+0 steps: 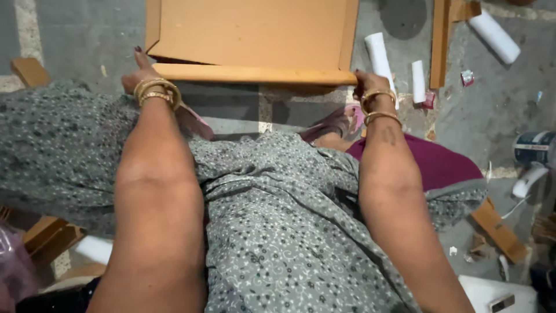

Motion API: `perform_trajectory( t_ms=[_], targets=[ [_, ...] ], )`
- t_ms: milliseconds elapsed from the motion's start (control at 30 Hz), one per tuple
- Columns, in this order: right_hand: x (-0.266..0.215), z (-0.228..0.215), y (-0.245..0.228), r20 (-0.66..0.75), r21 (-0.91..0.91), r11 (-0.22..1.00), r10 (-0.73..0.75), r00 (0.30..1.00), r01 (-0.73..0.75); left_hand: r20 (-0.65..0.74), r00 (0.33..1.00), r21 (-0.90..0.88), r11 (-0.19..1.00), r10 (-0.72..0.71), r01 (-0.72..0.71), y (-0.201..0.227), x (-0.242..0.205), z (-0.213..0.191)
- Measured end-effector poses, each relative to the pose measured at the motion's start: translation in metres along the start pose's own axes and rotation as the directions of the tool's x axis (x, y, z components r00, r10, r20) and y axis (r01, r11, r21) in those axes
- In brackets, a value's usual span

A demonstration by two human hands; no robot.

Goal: The person sits on the floor and assembles a cardboard box. They fold the flaps of the cardboard sheet, apply glue to the edges using a white foam roller, and press the flaps together to secure the structure.

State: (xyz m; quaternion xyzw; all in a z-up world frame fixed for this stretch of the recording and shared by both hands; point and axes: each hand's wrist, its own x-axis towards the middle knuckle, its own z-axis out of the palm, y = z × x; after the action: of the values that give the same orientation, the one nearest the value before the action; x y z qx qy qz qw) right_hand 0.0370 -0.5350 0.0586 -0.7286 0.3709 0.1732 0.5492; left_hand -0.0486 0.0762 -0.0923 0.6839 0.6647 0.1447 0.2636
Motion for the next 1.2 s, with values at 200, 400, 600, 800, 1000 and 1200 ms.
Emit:
perform_trajectory(
  t_ms=[200,400,600,800,1000,1200],
  targets=[
    [-0.045,-0.008,-0.044,0.028,-0.235,0.967,-0.1,0.995,0.103,0.117,0.99,0.059,0.996,-0.076,0.069,0.025,-0.006,-0.035],
    [-0.047,-0.005,-0.018,0.052,-0.552,0.834,0.056,0.997,-0.018,0.148,0.988,0.21,0.975,0.034,-0.065,0.027,-0.017,-0.045],
    [-0.019,0.013,0.039,-0.103,-0.281,0.929,0.22,0.97,-0.241,0.245,0.966,0.129,0.99,-0.086,0.055,0.025,-0.029,-0.01],
    [-0.001,0.034,0.072,-0.038,-0.228,0.94,0.251,0.967,-0.253,0.448,0.893,-0.028,0.998,-0.041,0.06,0.008,-0.028,0.023],
    [0.022,0.031,0.079,-0.005,0.125,0.944,0.307,0.952,-0.304,0.423,0.906,-0.274,0.956,0.024,0.102,-0.005,-0.036,0.039],
    [0.025,0.03,0.079,0.084,-0.002,0.991,0.131,0.988,-0.131,0.45,0.887,-0.041,0.99,-0.104,0.137,0.02,-0.067,0.008]
  ],
)
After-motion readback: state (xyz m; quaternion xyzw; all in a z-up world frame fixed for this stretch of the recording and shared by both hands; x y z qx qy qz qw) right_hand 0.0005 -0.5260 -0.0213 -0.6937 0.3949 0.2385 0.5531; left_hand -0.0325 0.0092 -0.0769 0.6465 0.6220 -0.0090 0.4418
